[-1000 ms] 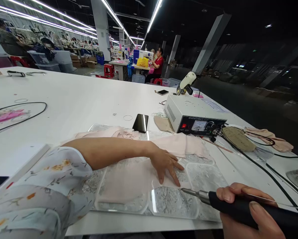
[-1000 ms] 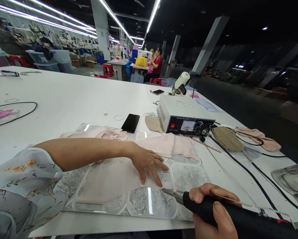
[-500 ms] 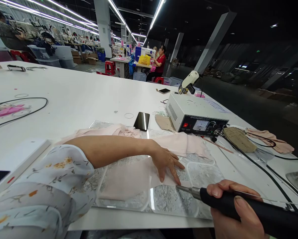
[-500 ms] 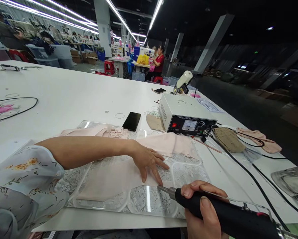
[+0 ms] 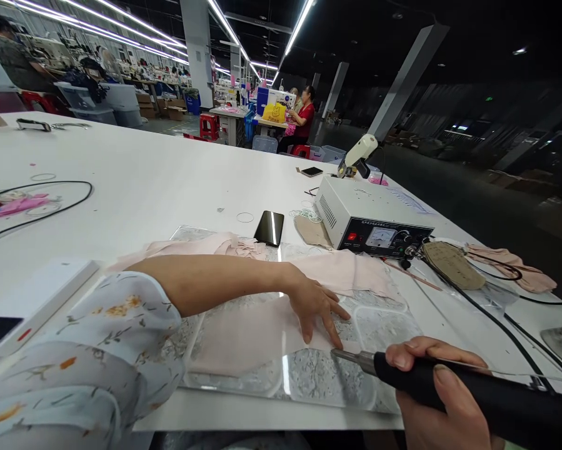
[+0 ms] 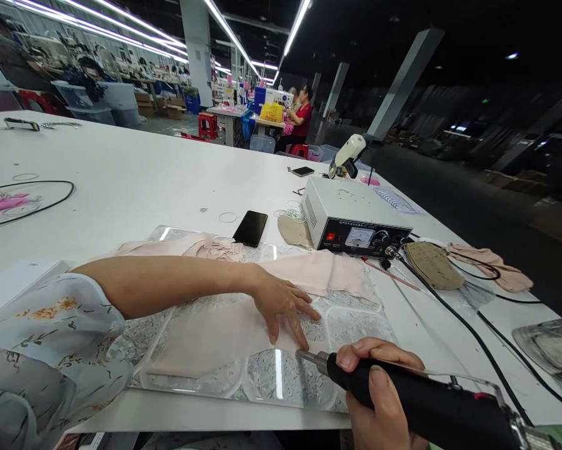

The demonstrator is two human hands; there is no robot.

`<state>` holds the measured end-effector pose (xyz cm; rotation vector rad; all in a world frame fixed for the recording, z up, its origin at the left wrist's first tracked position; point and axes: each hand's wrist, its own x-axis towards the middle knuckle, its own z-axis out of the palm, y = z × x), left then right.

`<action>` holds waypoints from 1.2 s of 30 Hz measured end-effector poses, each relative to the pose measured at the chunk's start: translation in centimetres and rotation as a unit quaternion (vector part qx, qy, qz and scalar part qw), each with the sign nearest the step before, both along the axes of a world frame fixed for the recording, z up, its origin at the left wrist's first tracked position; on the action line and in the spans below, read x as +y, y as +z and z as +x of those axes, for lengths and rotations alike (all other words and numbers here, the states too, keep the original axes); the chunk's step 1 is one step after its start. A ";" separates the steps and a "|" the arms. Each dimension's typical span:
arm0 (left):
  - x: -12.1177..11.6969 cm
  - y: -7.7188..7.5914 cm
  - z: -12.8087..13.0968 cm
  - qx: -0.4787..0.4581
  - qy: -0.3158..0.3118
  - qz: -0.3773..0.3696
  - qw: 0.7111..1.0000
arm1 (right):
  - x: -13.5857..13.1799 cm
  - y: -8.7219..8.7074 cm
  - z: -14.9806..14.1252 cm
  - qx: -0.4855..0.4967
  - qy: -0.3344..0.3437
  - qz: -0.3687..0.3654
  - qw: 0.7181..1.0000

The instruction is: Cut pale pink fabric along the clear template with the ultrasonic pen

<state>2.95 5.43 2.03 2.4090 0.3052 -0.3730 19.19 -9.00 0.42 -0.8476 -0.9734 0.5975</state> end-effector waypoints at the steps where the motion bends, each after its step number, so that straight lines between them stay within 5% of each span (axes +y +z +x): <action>1: 0.0 0.0 0.0 0.004 0.001 -0.003 1.000 | 0.0 0.0 -0.1 0.003 0.002 -0.002 1.000; 14: 0.4 -0.7 -0.1 -0.031 -0.014 0.004 0.999 | 0.1 -0.1 -0.7 -0.009 0.032 0.003 0.999; 24: 0.3 -0.9 0.1 -0.098 0.060 -0.043 0.992 | 0.2 0.2 -1.8 0.021 0.050 0.000 0.999; 36: 0.3 -1.1 0.2 -0.076 0.021 -0.028 0.997 | 0.7 0.1 -2.1 -0.030 0.081 0.013 0.996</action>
